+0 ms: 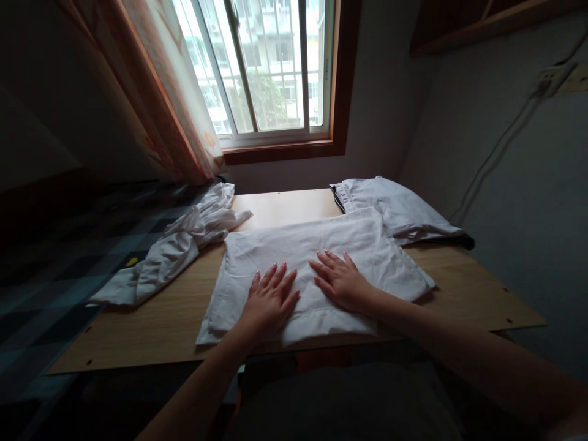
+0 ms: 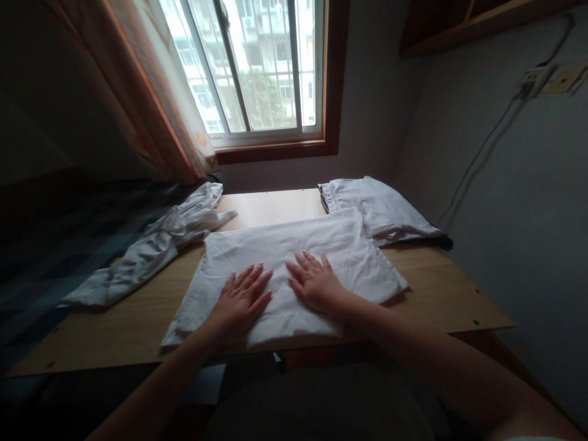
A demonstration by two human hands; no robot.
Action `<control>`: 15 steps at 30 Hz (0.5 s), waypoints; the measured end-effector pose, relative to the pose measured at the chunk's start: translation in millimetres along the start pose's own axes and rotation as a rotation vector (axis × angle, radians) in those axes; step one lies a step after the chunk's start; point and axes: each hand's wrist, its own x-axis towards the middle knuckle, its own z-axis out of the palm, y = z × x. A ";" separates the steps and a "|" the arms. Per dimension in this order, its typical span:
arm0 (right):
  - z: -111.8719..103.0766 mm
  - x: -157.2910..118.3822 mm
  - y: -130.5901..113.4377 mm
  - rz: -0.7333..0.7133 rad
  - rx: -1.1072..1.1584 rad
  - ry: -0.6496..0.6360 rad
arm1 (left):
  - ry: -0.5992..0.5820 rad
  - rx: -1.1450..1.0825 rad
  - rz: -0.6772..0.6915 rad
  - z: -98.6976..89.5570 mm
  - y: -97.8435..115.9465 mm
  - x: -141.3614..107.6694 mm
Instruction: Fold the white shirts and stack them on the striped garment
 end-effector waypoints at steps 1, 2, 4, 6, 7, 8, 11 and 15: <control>-0.7 -1.4 3.8 -0.013 0.002 -0.002 | 0.015 0.012 -0.015 -0.2 -5.0 -3.3; -1.1 -3.3 7.7 -0.023 0.005 -0.003 | 0.031 0.028 -0.029 -0.2 -9.4 -7.1; -1.4 -7.6 15.1 -0.025 0.008 0.002 | 0.059 0.061 -0.054 0.0 -16.0 -16.3; -1.2 -11.8 21.8 -0.010 0.006 0.012 | 0.077 0.083 -0.075 0.6 -19.9 -26.2; -0.9 -13.6 24.9 -0.001 0.002 0.018 | 0.082 0.089 -0.089 0.7 -21.1 -30.7; -0.6 -15.3 27.8 0.005 -0.003 0.023 | 0.083 0.093 -0.109 0.7 -22.1 -34.7; 0.6 -20.5 37.2 0.009 -0.031 0.046 | 0.065 0.107 -0.192 -1.0 -25.0 -43.9; 1.6 -29.9 55.1 -0.002 -0.085 0.082 | 0.043 0.143 -0.307 -3.1 -31.7 -55.5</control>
